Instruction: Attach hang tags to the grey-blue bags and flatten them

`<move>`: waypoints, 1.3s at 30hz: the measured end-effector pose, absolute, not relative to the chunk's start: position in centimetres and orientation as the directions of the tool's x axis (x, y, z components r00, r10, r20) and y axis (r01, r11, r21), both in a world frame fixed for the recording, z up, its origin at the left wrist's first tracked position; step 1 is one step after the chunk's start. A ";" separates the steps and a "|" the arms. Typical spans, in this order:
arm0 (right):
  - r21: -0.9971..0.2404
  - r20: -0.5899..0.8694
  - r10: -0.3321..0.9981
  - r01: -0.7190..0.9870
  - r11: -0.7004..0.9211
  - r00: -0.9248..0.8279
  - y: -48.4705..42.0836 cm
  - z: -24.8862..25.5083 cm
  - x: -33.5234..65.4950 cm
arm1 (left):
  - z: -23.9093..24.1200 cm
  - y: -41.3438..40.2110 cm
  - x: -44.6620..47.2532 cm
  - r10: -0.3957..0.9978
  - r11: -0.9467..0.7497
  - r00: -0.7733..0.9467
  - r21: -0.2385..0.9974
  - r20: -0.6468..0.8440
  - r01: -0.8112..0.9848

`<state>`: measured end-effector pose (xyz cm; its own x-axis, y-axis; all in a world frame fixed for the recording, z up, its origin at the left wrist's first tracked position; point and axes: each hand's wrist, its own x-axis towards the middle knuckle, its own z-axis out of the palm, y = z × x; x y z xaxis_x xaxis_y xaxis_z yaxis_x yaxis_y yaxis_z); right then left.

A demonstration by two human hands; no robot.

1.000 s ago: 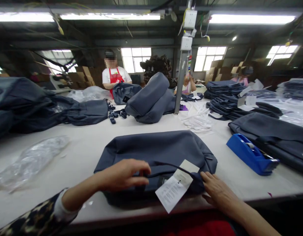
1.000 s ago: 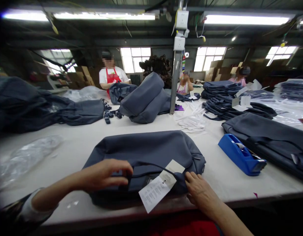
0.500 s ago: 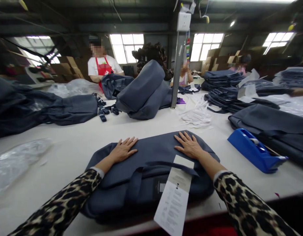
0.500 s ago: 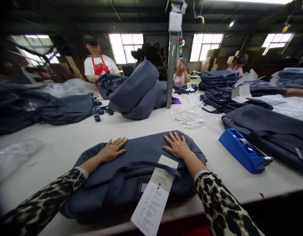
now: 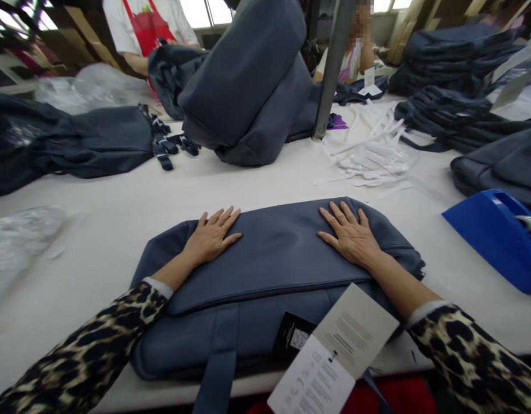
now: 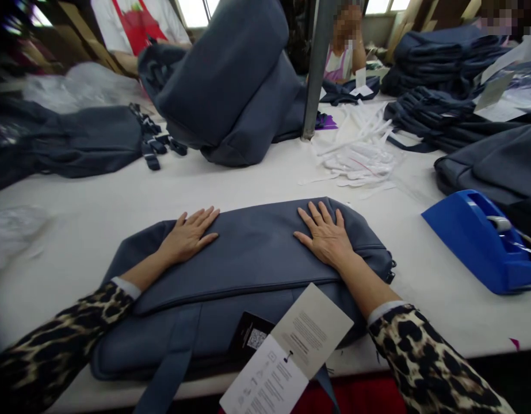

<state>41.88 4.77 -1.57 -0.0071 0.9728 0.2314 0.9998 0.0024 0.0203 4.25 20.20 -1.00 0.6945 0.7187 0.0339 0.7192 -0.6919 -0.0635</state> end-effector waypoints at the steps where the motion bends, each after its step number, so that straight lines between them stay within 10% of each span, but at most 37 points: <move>1: 0.020 0.252 0.968 1.000 0.000 -0.005 4.8 -1.7 41.8 | -1.1 20.1 4.4 0.717 -0.691 0.695 -0.076 0.063 0.719; 12: -0.242 0.255 0.964 0.970 -0.011 0.074 1.3 3.1 41.3 | 0.1 19.0 4.3 0.642 -0.749 0.722 0.009 0.259 0.663; 21: -0.587 0.352 0.926 0.803 0.106 0.136 -15.6 4.5 35.7 | 9.4 3.6 9.5 0.406 -0.861 0.885 0.418 0.227 0.288; 34: -0.917 0.257 0.925 0.372 0.142 0.281 -23.3 -0.9 29.0 | 2.4 -6.8 9.9 0.359 -0.913 0.908 0.283 0.218 0.293; 39: -0.984 0.128 0.899 0.166 0.063 0.418 -23.1 0.1 28.9 | 3.7 -7.5 10.3 0.461 -0.792 0.863 0.534 0.208 0.295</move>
<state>28.92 -23.10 0.13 0.4181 0.8993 0.1281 0.1658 0.0631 -0.9841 10.35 -7.46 3.72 0.8627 0.4612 0.2075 0.2950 -0.7922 0.5342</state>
